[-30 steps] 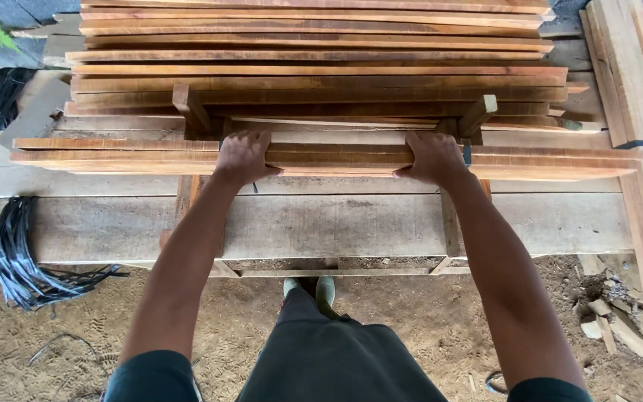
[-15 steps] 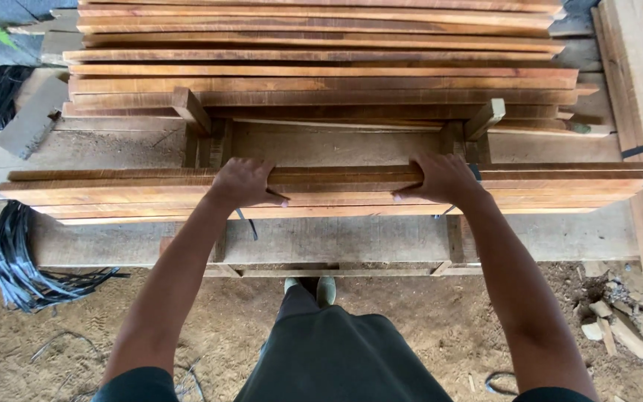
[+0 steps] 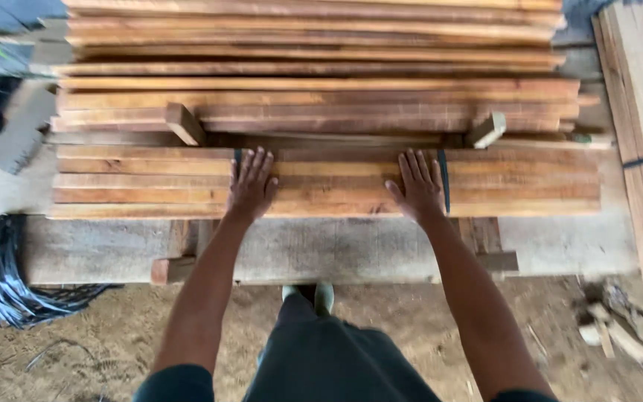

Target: Organizing and stacking bundles of wood planks on a workbench.

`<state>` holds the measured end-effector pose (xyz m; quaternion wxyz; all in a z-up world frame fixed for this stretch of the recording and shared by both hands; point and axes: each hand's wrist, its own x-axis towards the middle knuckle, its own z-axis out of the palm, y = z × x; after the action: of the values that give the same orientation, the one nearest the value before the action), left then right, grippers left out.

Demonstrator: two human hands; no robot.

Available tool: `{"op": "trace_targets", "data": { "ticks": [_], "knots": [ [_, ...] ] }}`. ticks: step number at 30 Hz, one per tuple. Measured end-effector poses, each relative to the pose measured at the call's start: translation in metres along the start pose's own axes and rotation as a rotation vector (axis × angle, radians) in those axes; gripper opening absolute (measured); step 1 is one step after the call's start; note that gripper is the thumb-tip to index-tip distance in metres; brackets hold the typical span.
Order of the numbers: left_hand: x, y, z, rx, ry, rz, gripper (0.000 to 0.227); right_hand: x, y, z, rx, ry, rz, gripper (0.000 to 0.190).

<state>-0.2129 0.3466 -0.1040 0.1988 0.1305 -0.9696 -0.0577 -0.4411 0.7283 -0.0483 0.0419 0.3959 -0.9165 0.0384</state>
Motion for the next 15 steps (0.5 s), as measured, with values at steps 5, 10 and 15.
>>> {"op": "trace_targets", "data": {
  "ticks": [5, 10, 15],
  "knots": [
    [0.008, 0.013, -0.016, -0.005, -0.109, -0.085, 0.065, 0.003, -0.012, -0.019, -0.003, -0.017, 0.039, 0.078],
    [0.041, 0.066, -0.034, 0.142, -0.439, -0.343, 0.065, 0.018, -0.037, -0.001, 0.036, -0.121, 0.231, 0.076],
    [0.058, 0.125, 0.026, 0.055, -0.077, -0.015, 0.072, 0.051, -0.09, 0.003, 0.136, 0.323, 0.03, 0.071]
  ]
}}
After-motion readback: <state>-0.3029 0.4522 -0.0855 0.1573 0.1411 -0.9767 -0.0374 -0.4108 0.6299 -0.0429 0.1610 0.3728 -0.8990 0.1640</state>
